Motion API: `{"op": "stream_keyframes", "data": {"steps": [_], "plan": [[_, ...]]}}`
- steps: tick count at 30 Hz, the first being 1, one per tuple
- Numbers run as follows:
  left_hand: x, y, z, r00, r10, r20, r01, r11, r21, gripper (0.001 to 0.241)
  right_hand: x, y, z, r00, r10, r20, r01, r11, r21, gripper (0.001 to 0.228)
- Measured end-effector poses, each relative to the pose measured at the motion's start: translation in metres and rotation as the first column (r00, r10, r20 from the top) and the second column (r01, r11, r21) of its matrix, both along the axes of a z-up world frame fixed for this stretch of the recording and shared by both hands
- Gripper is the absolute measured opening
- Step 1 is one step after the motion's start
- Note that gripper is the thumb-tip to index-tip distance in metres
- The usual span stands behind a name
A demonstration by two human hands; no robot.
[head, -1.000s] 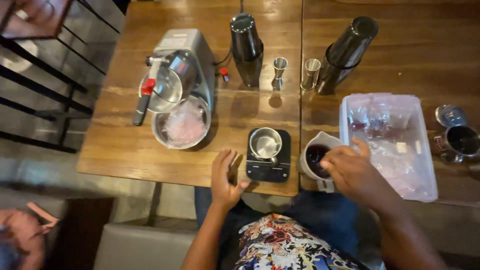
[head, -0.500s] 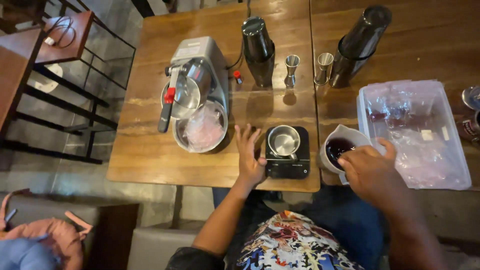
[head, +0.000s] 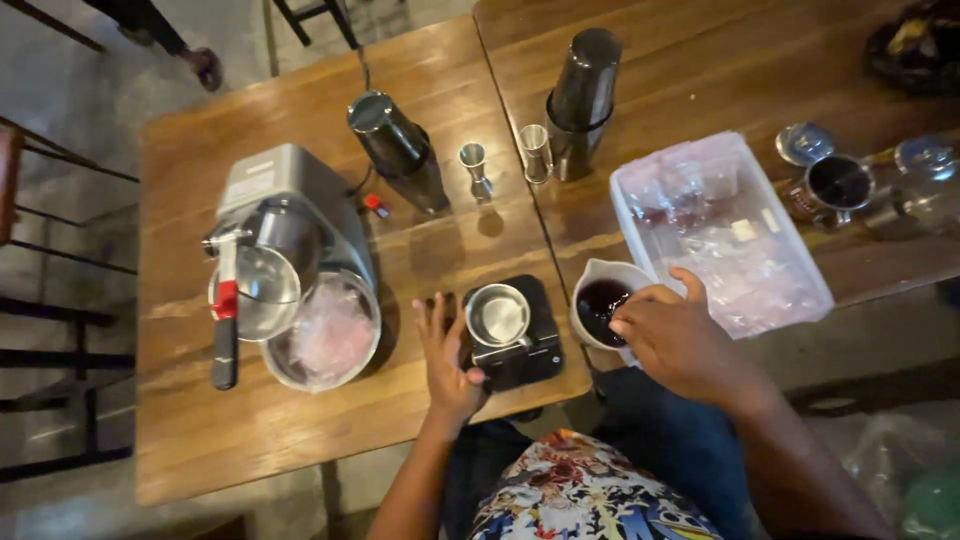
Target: The person stirs a dark liquid in a white pitcher, pours it into a metal cup on a digital scale, and then opens a small plastic packet to add its contents to the cup. The person continues to stir the liquid in the pitcher.
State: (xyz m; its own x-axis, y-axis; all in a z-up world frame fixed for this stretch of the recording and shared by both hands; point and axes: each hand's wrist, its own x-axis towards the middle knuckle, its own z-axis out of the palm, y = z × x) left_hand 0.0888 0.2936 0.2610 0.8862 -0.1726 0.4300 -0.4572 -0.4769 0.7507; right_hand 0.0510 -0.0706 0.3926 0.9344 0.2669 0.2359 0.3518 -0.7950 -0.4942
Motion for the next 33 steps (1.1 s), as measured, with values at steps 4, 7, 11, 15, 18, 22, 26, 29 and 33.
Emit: {"op": "stream_keyframes", "data": {"steps": [4,7,11,15,18,22,26,29,33], "plan": [[0.000,-0.003,-0.005,0.999,0.027,0.026,-0.028,0.999,0.025,0.135,0.010,-0.007,-0.006,0.961,0.103,0.255,-0.071,0.989,-0.133,0.017],[-0.003,-0.005,-0.004,0.998,0.055,0.041,-0.056,0.998,0.015,0.136,0.022,-0.005,-0.009,0.930,0.153,0.335,-0.126,0.987,-0.102,0.015],[0.000,-0.008,-0.004,0.996,0.065,0.066,-0.067,0.997,0.025,0.136,0.024,-0.010,0.002,0.934,0.281,0.220,-0.292,0.956,0.018,0.014],[0.001,-0.010,-0.004,0.993,0.068,0.093,-0.074,0.995,0.063,0.135,0.028,-0.028,-0.002,0.880,0.415,0.232,-0.411,0.909,-0.068,0.014],[0.001,-0.012,0.002,0.996,0.044,0.074,-0.050,0.996,0.076,0.137,0.028,-0.027,0.001,0.902,0.353,0.247,-0.325,0.934,-0.147,0.013],[-0.001,-0.012,0.004,0.999,0.038,-0.009,-0.038,0.999,0.001,0.144,0.028,-0.014,-0.009,0.918,0.259,0.301,-0.239,0.966,-0.099,0.014],[-0.001,-0.011,-0.004,0.999,0.015,-0.030,-0.016,0.999,-0.044,0.143,0.016,-0.006,-0.014,0.960,0.196,0.202,-0.208,0.977,0.039,0.020],[0.000,-0.009,-0.004,1.000,0.014,-0.010,-0.015,1.000,-0.017,0.145,0.009,-0.014,-0.020,0.964,0.166,0.206,-0.157,0.986,-0.059,0.023],[-0.005,-0.011,0.025,0.996,0.034,-0.084,-0.028,0.997,0.071,0.141,0.010,-0.010,0.003,0.999,0.034,-0.029,-0.042,0.933,-0.357,0.026]]}}
